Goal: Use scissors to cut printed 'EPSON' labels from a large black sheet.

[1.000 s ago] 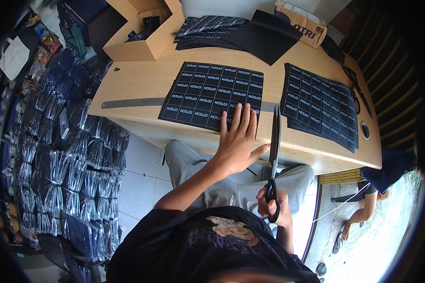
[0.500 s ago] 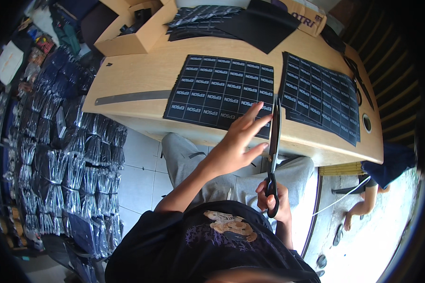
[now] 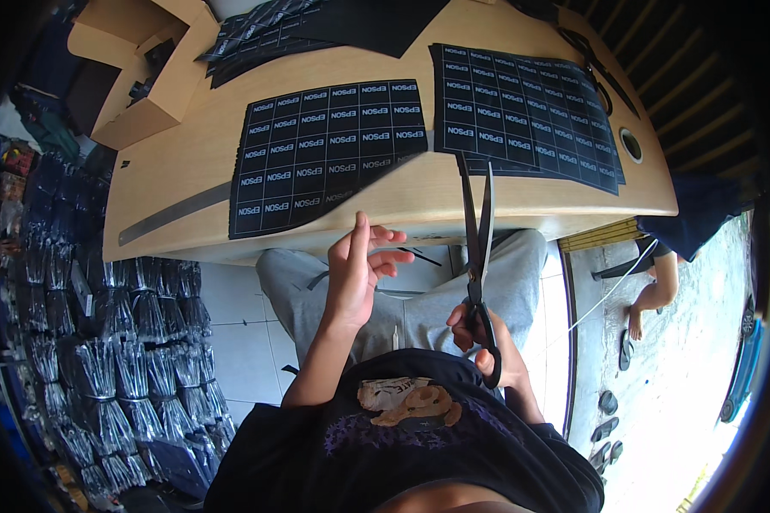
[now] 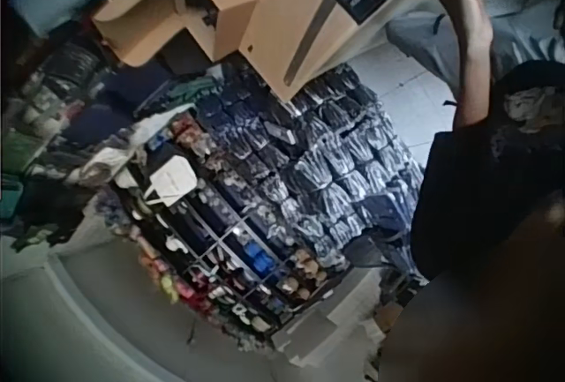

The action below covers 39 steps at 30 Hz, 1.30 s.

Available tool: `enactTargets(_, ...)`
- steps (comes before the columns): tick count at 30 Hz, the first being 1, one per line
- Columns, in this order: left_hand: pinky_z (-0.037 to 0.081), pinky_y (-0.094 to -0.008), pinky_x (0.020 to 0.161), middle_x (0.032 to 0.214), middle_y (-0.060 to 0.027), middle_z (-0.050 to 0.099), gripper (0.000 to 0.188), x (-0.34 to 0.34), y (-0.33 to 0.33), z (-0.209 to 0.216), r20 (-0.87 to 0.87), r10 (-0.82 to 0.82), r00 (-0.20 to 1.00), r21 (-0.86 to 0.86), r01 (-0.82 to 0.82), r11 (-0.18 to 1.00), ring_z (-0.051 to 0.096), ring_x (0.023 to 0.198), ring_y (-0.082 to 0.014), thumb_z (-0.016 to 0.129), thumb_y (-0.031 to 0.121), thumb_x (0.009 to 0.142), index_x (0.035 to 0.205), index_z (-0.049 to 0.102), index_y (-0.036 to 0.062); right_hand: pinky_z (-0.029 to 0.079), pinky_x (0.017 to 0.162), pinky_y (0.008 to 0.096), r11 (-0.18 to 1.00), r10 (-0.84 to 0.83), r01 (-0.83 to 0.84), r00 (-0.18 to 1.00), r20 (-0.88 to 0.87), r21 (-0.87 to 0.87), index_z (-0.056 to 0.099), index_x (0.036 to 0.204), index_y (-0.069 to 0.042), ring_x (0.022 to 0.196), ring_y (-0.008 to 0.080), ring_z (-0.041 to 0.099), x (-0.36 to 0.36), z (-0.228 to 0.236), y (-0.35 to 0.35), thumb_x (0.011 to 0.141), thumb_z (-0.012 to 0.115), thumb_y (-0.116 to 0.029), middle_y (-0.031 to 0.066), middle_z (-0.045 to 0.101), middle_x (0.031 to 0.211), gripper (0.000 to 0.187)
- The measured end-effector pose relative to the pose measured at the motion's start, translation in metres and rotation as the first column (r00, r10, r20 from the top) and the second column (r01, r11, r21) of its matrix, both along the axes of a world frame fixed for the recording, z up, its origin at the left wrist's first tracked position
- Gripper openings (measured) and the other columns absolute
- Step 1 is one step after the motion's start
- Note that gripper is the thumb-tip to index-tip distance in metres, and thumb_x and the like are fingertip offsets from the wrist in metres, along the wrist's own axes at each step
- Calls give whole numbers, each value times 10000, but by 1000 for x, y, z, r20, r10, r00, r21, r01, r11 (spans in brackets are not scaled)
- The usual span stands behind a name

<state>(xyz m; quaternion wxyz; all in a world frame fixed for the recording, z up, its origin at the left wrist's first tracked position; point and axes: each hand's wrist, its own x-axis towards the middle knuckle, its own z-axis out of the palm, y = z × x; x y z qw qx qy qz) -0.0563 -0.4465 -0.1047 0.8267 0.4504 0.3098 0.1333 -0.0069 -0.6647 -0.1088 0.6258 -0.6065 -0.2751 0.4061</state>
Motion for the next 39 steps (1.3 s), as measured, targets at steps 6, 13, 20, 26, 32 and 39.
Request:
enactTargets(6,442,-230,560,828,-109,643,506,-10,5,14,33,-48,998,9,47,999,647,688,-190,372,476,948,839,563,20,319,562,250,997,-69,70,998,12,-32,458,1018,8,608,91,390,-11,-5,-10,687,551,-739,-6,393,678,822)
enactTargets(13,412,-214,552,729,-59,586,423,-29,9,28,-51,-170,984,663,161,731,577,631,-120,396,386,961,807,541,20,321,569,247,993,-119,119,993,-18,-16,460,1018,9,614,91,397,-7,-9,-8,685,575,-720,-1,407,686,810)
enactTargets(20,439,-225,576,729,-59,587,689,-8,8,-10,57,-112,992,-138,119,983,616,662,-162,275,692,867,827,552,62,325,577,251,996,-90,90,996,1,-27,462,1009,9,622,94,402,-9,-8,-9,701,588,-690,-2,411,674,774)
enactTargets(26,443,-243,544,715,-78,601,676,7,10,-7,-17,-64,998,-127,61,990,618,631,-175,388,673,846,828,571,23,327,580,257,995,-52,54,998,27,-80,469,1001,11,622,99,406,-12,-11,-15,713,586,-673,5,410,662,751)
enactTargets(32,446,-235,539,746,-93,632,477,2,-7,-5,57,-1,998,21,0,1000,634,639,-174,463,475,919,878,583,16,334,563,278,992,-13,10,1000,-28,-126,485,989,7,599,111,411,-17,-9,-27,708,589,-675,4,412,655,745)
enactTargets(39,511,-259,643,874,-123,650,428,10,-37,-10,204,280,938,-150,-252,956,667,762,-209,457,398,943,987,554,-17,350,541,297,961,99,-95,995,0,-259,501,990,2,571,127,447,-15,-15,-64,680,598,-703,0,430,615,776)
